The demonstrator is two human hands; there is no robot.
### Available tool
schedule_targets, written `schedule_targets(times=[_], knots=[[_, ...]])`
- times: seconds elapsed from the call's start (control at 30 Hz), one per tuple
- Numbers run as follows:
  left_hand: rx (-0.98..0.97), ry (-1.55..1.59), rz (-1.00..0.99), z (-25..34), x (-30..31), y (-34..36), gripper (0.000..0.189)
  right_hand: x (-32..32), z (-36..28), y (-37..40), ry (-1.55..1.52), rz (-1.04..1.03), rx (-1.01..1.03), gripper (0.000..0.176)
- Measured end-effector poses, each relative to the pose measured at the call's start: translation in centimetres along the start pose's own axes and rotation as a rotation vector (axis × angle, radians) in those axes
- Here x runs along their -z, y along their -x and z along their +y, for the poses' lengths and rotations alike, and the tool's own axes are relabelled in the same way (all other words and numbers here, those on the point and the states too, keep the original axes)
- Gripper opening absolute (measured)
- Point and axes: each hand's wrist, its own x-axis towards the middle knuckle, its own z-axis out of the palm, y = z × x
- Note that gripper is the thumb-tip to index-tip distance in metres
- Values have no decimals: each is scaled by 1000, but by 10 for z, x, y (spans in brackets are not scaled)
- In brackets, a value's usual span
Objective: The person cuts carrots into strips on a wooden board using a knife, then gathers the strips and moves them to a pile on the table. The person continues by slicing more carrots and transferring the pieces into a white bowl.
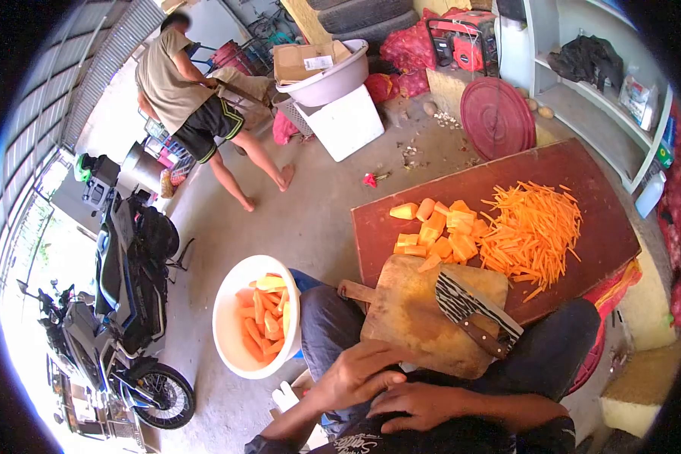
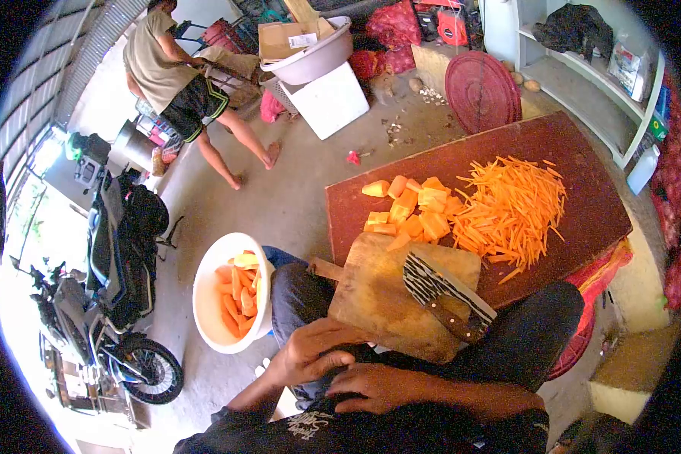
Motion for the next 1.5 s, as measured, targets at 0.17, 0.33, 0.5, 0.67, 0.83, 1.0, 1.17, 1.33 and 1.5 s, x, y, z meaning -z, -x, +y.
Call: schedule_targets(times=[0.17,0.33,0.5,0.67,0.83,1.0,1.17,1.33,1.5], knots=[[93,1,-6,-33,-14,38,22,-21,6,-17,-53,22,216,26],[399,101,126,-54,-6,86,13,-12,-1,-19,-53,193,151,18],[874,347,188,-99,27,160,11,26,-11,-6,-175,606,69,14],[1032,576,-297,-127,10,230,21,9,10,-8,95,237,-24,17],[1218,997,-60,-159,-36,349,19,-11,21,-12,249,137,-71,18],[1417,759,-347,-153,-94,364,29,-7,30,-10,223,213,-64,17],[1447,735,-316,-161,-101,321,29,-6,32,-11,260,141,-101,22],[1438,724,-312,-166,-104,296,29,-7,37,-6,232,165,-114,24],[1427,723,-321,-170,-109,286,30,-9,37,-6,263,165,-136,25]])
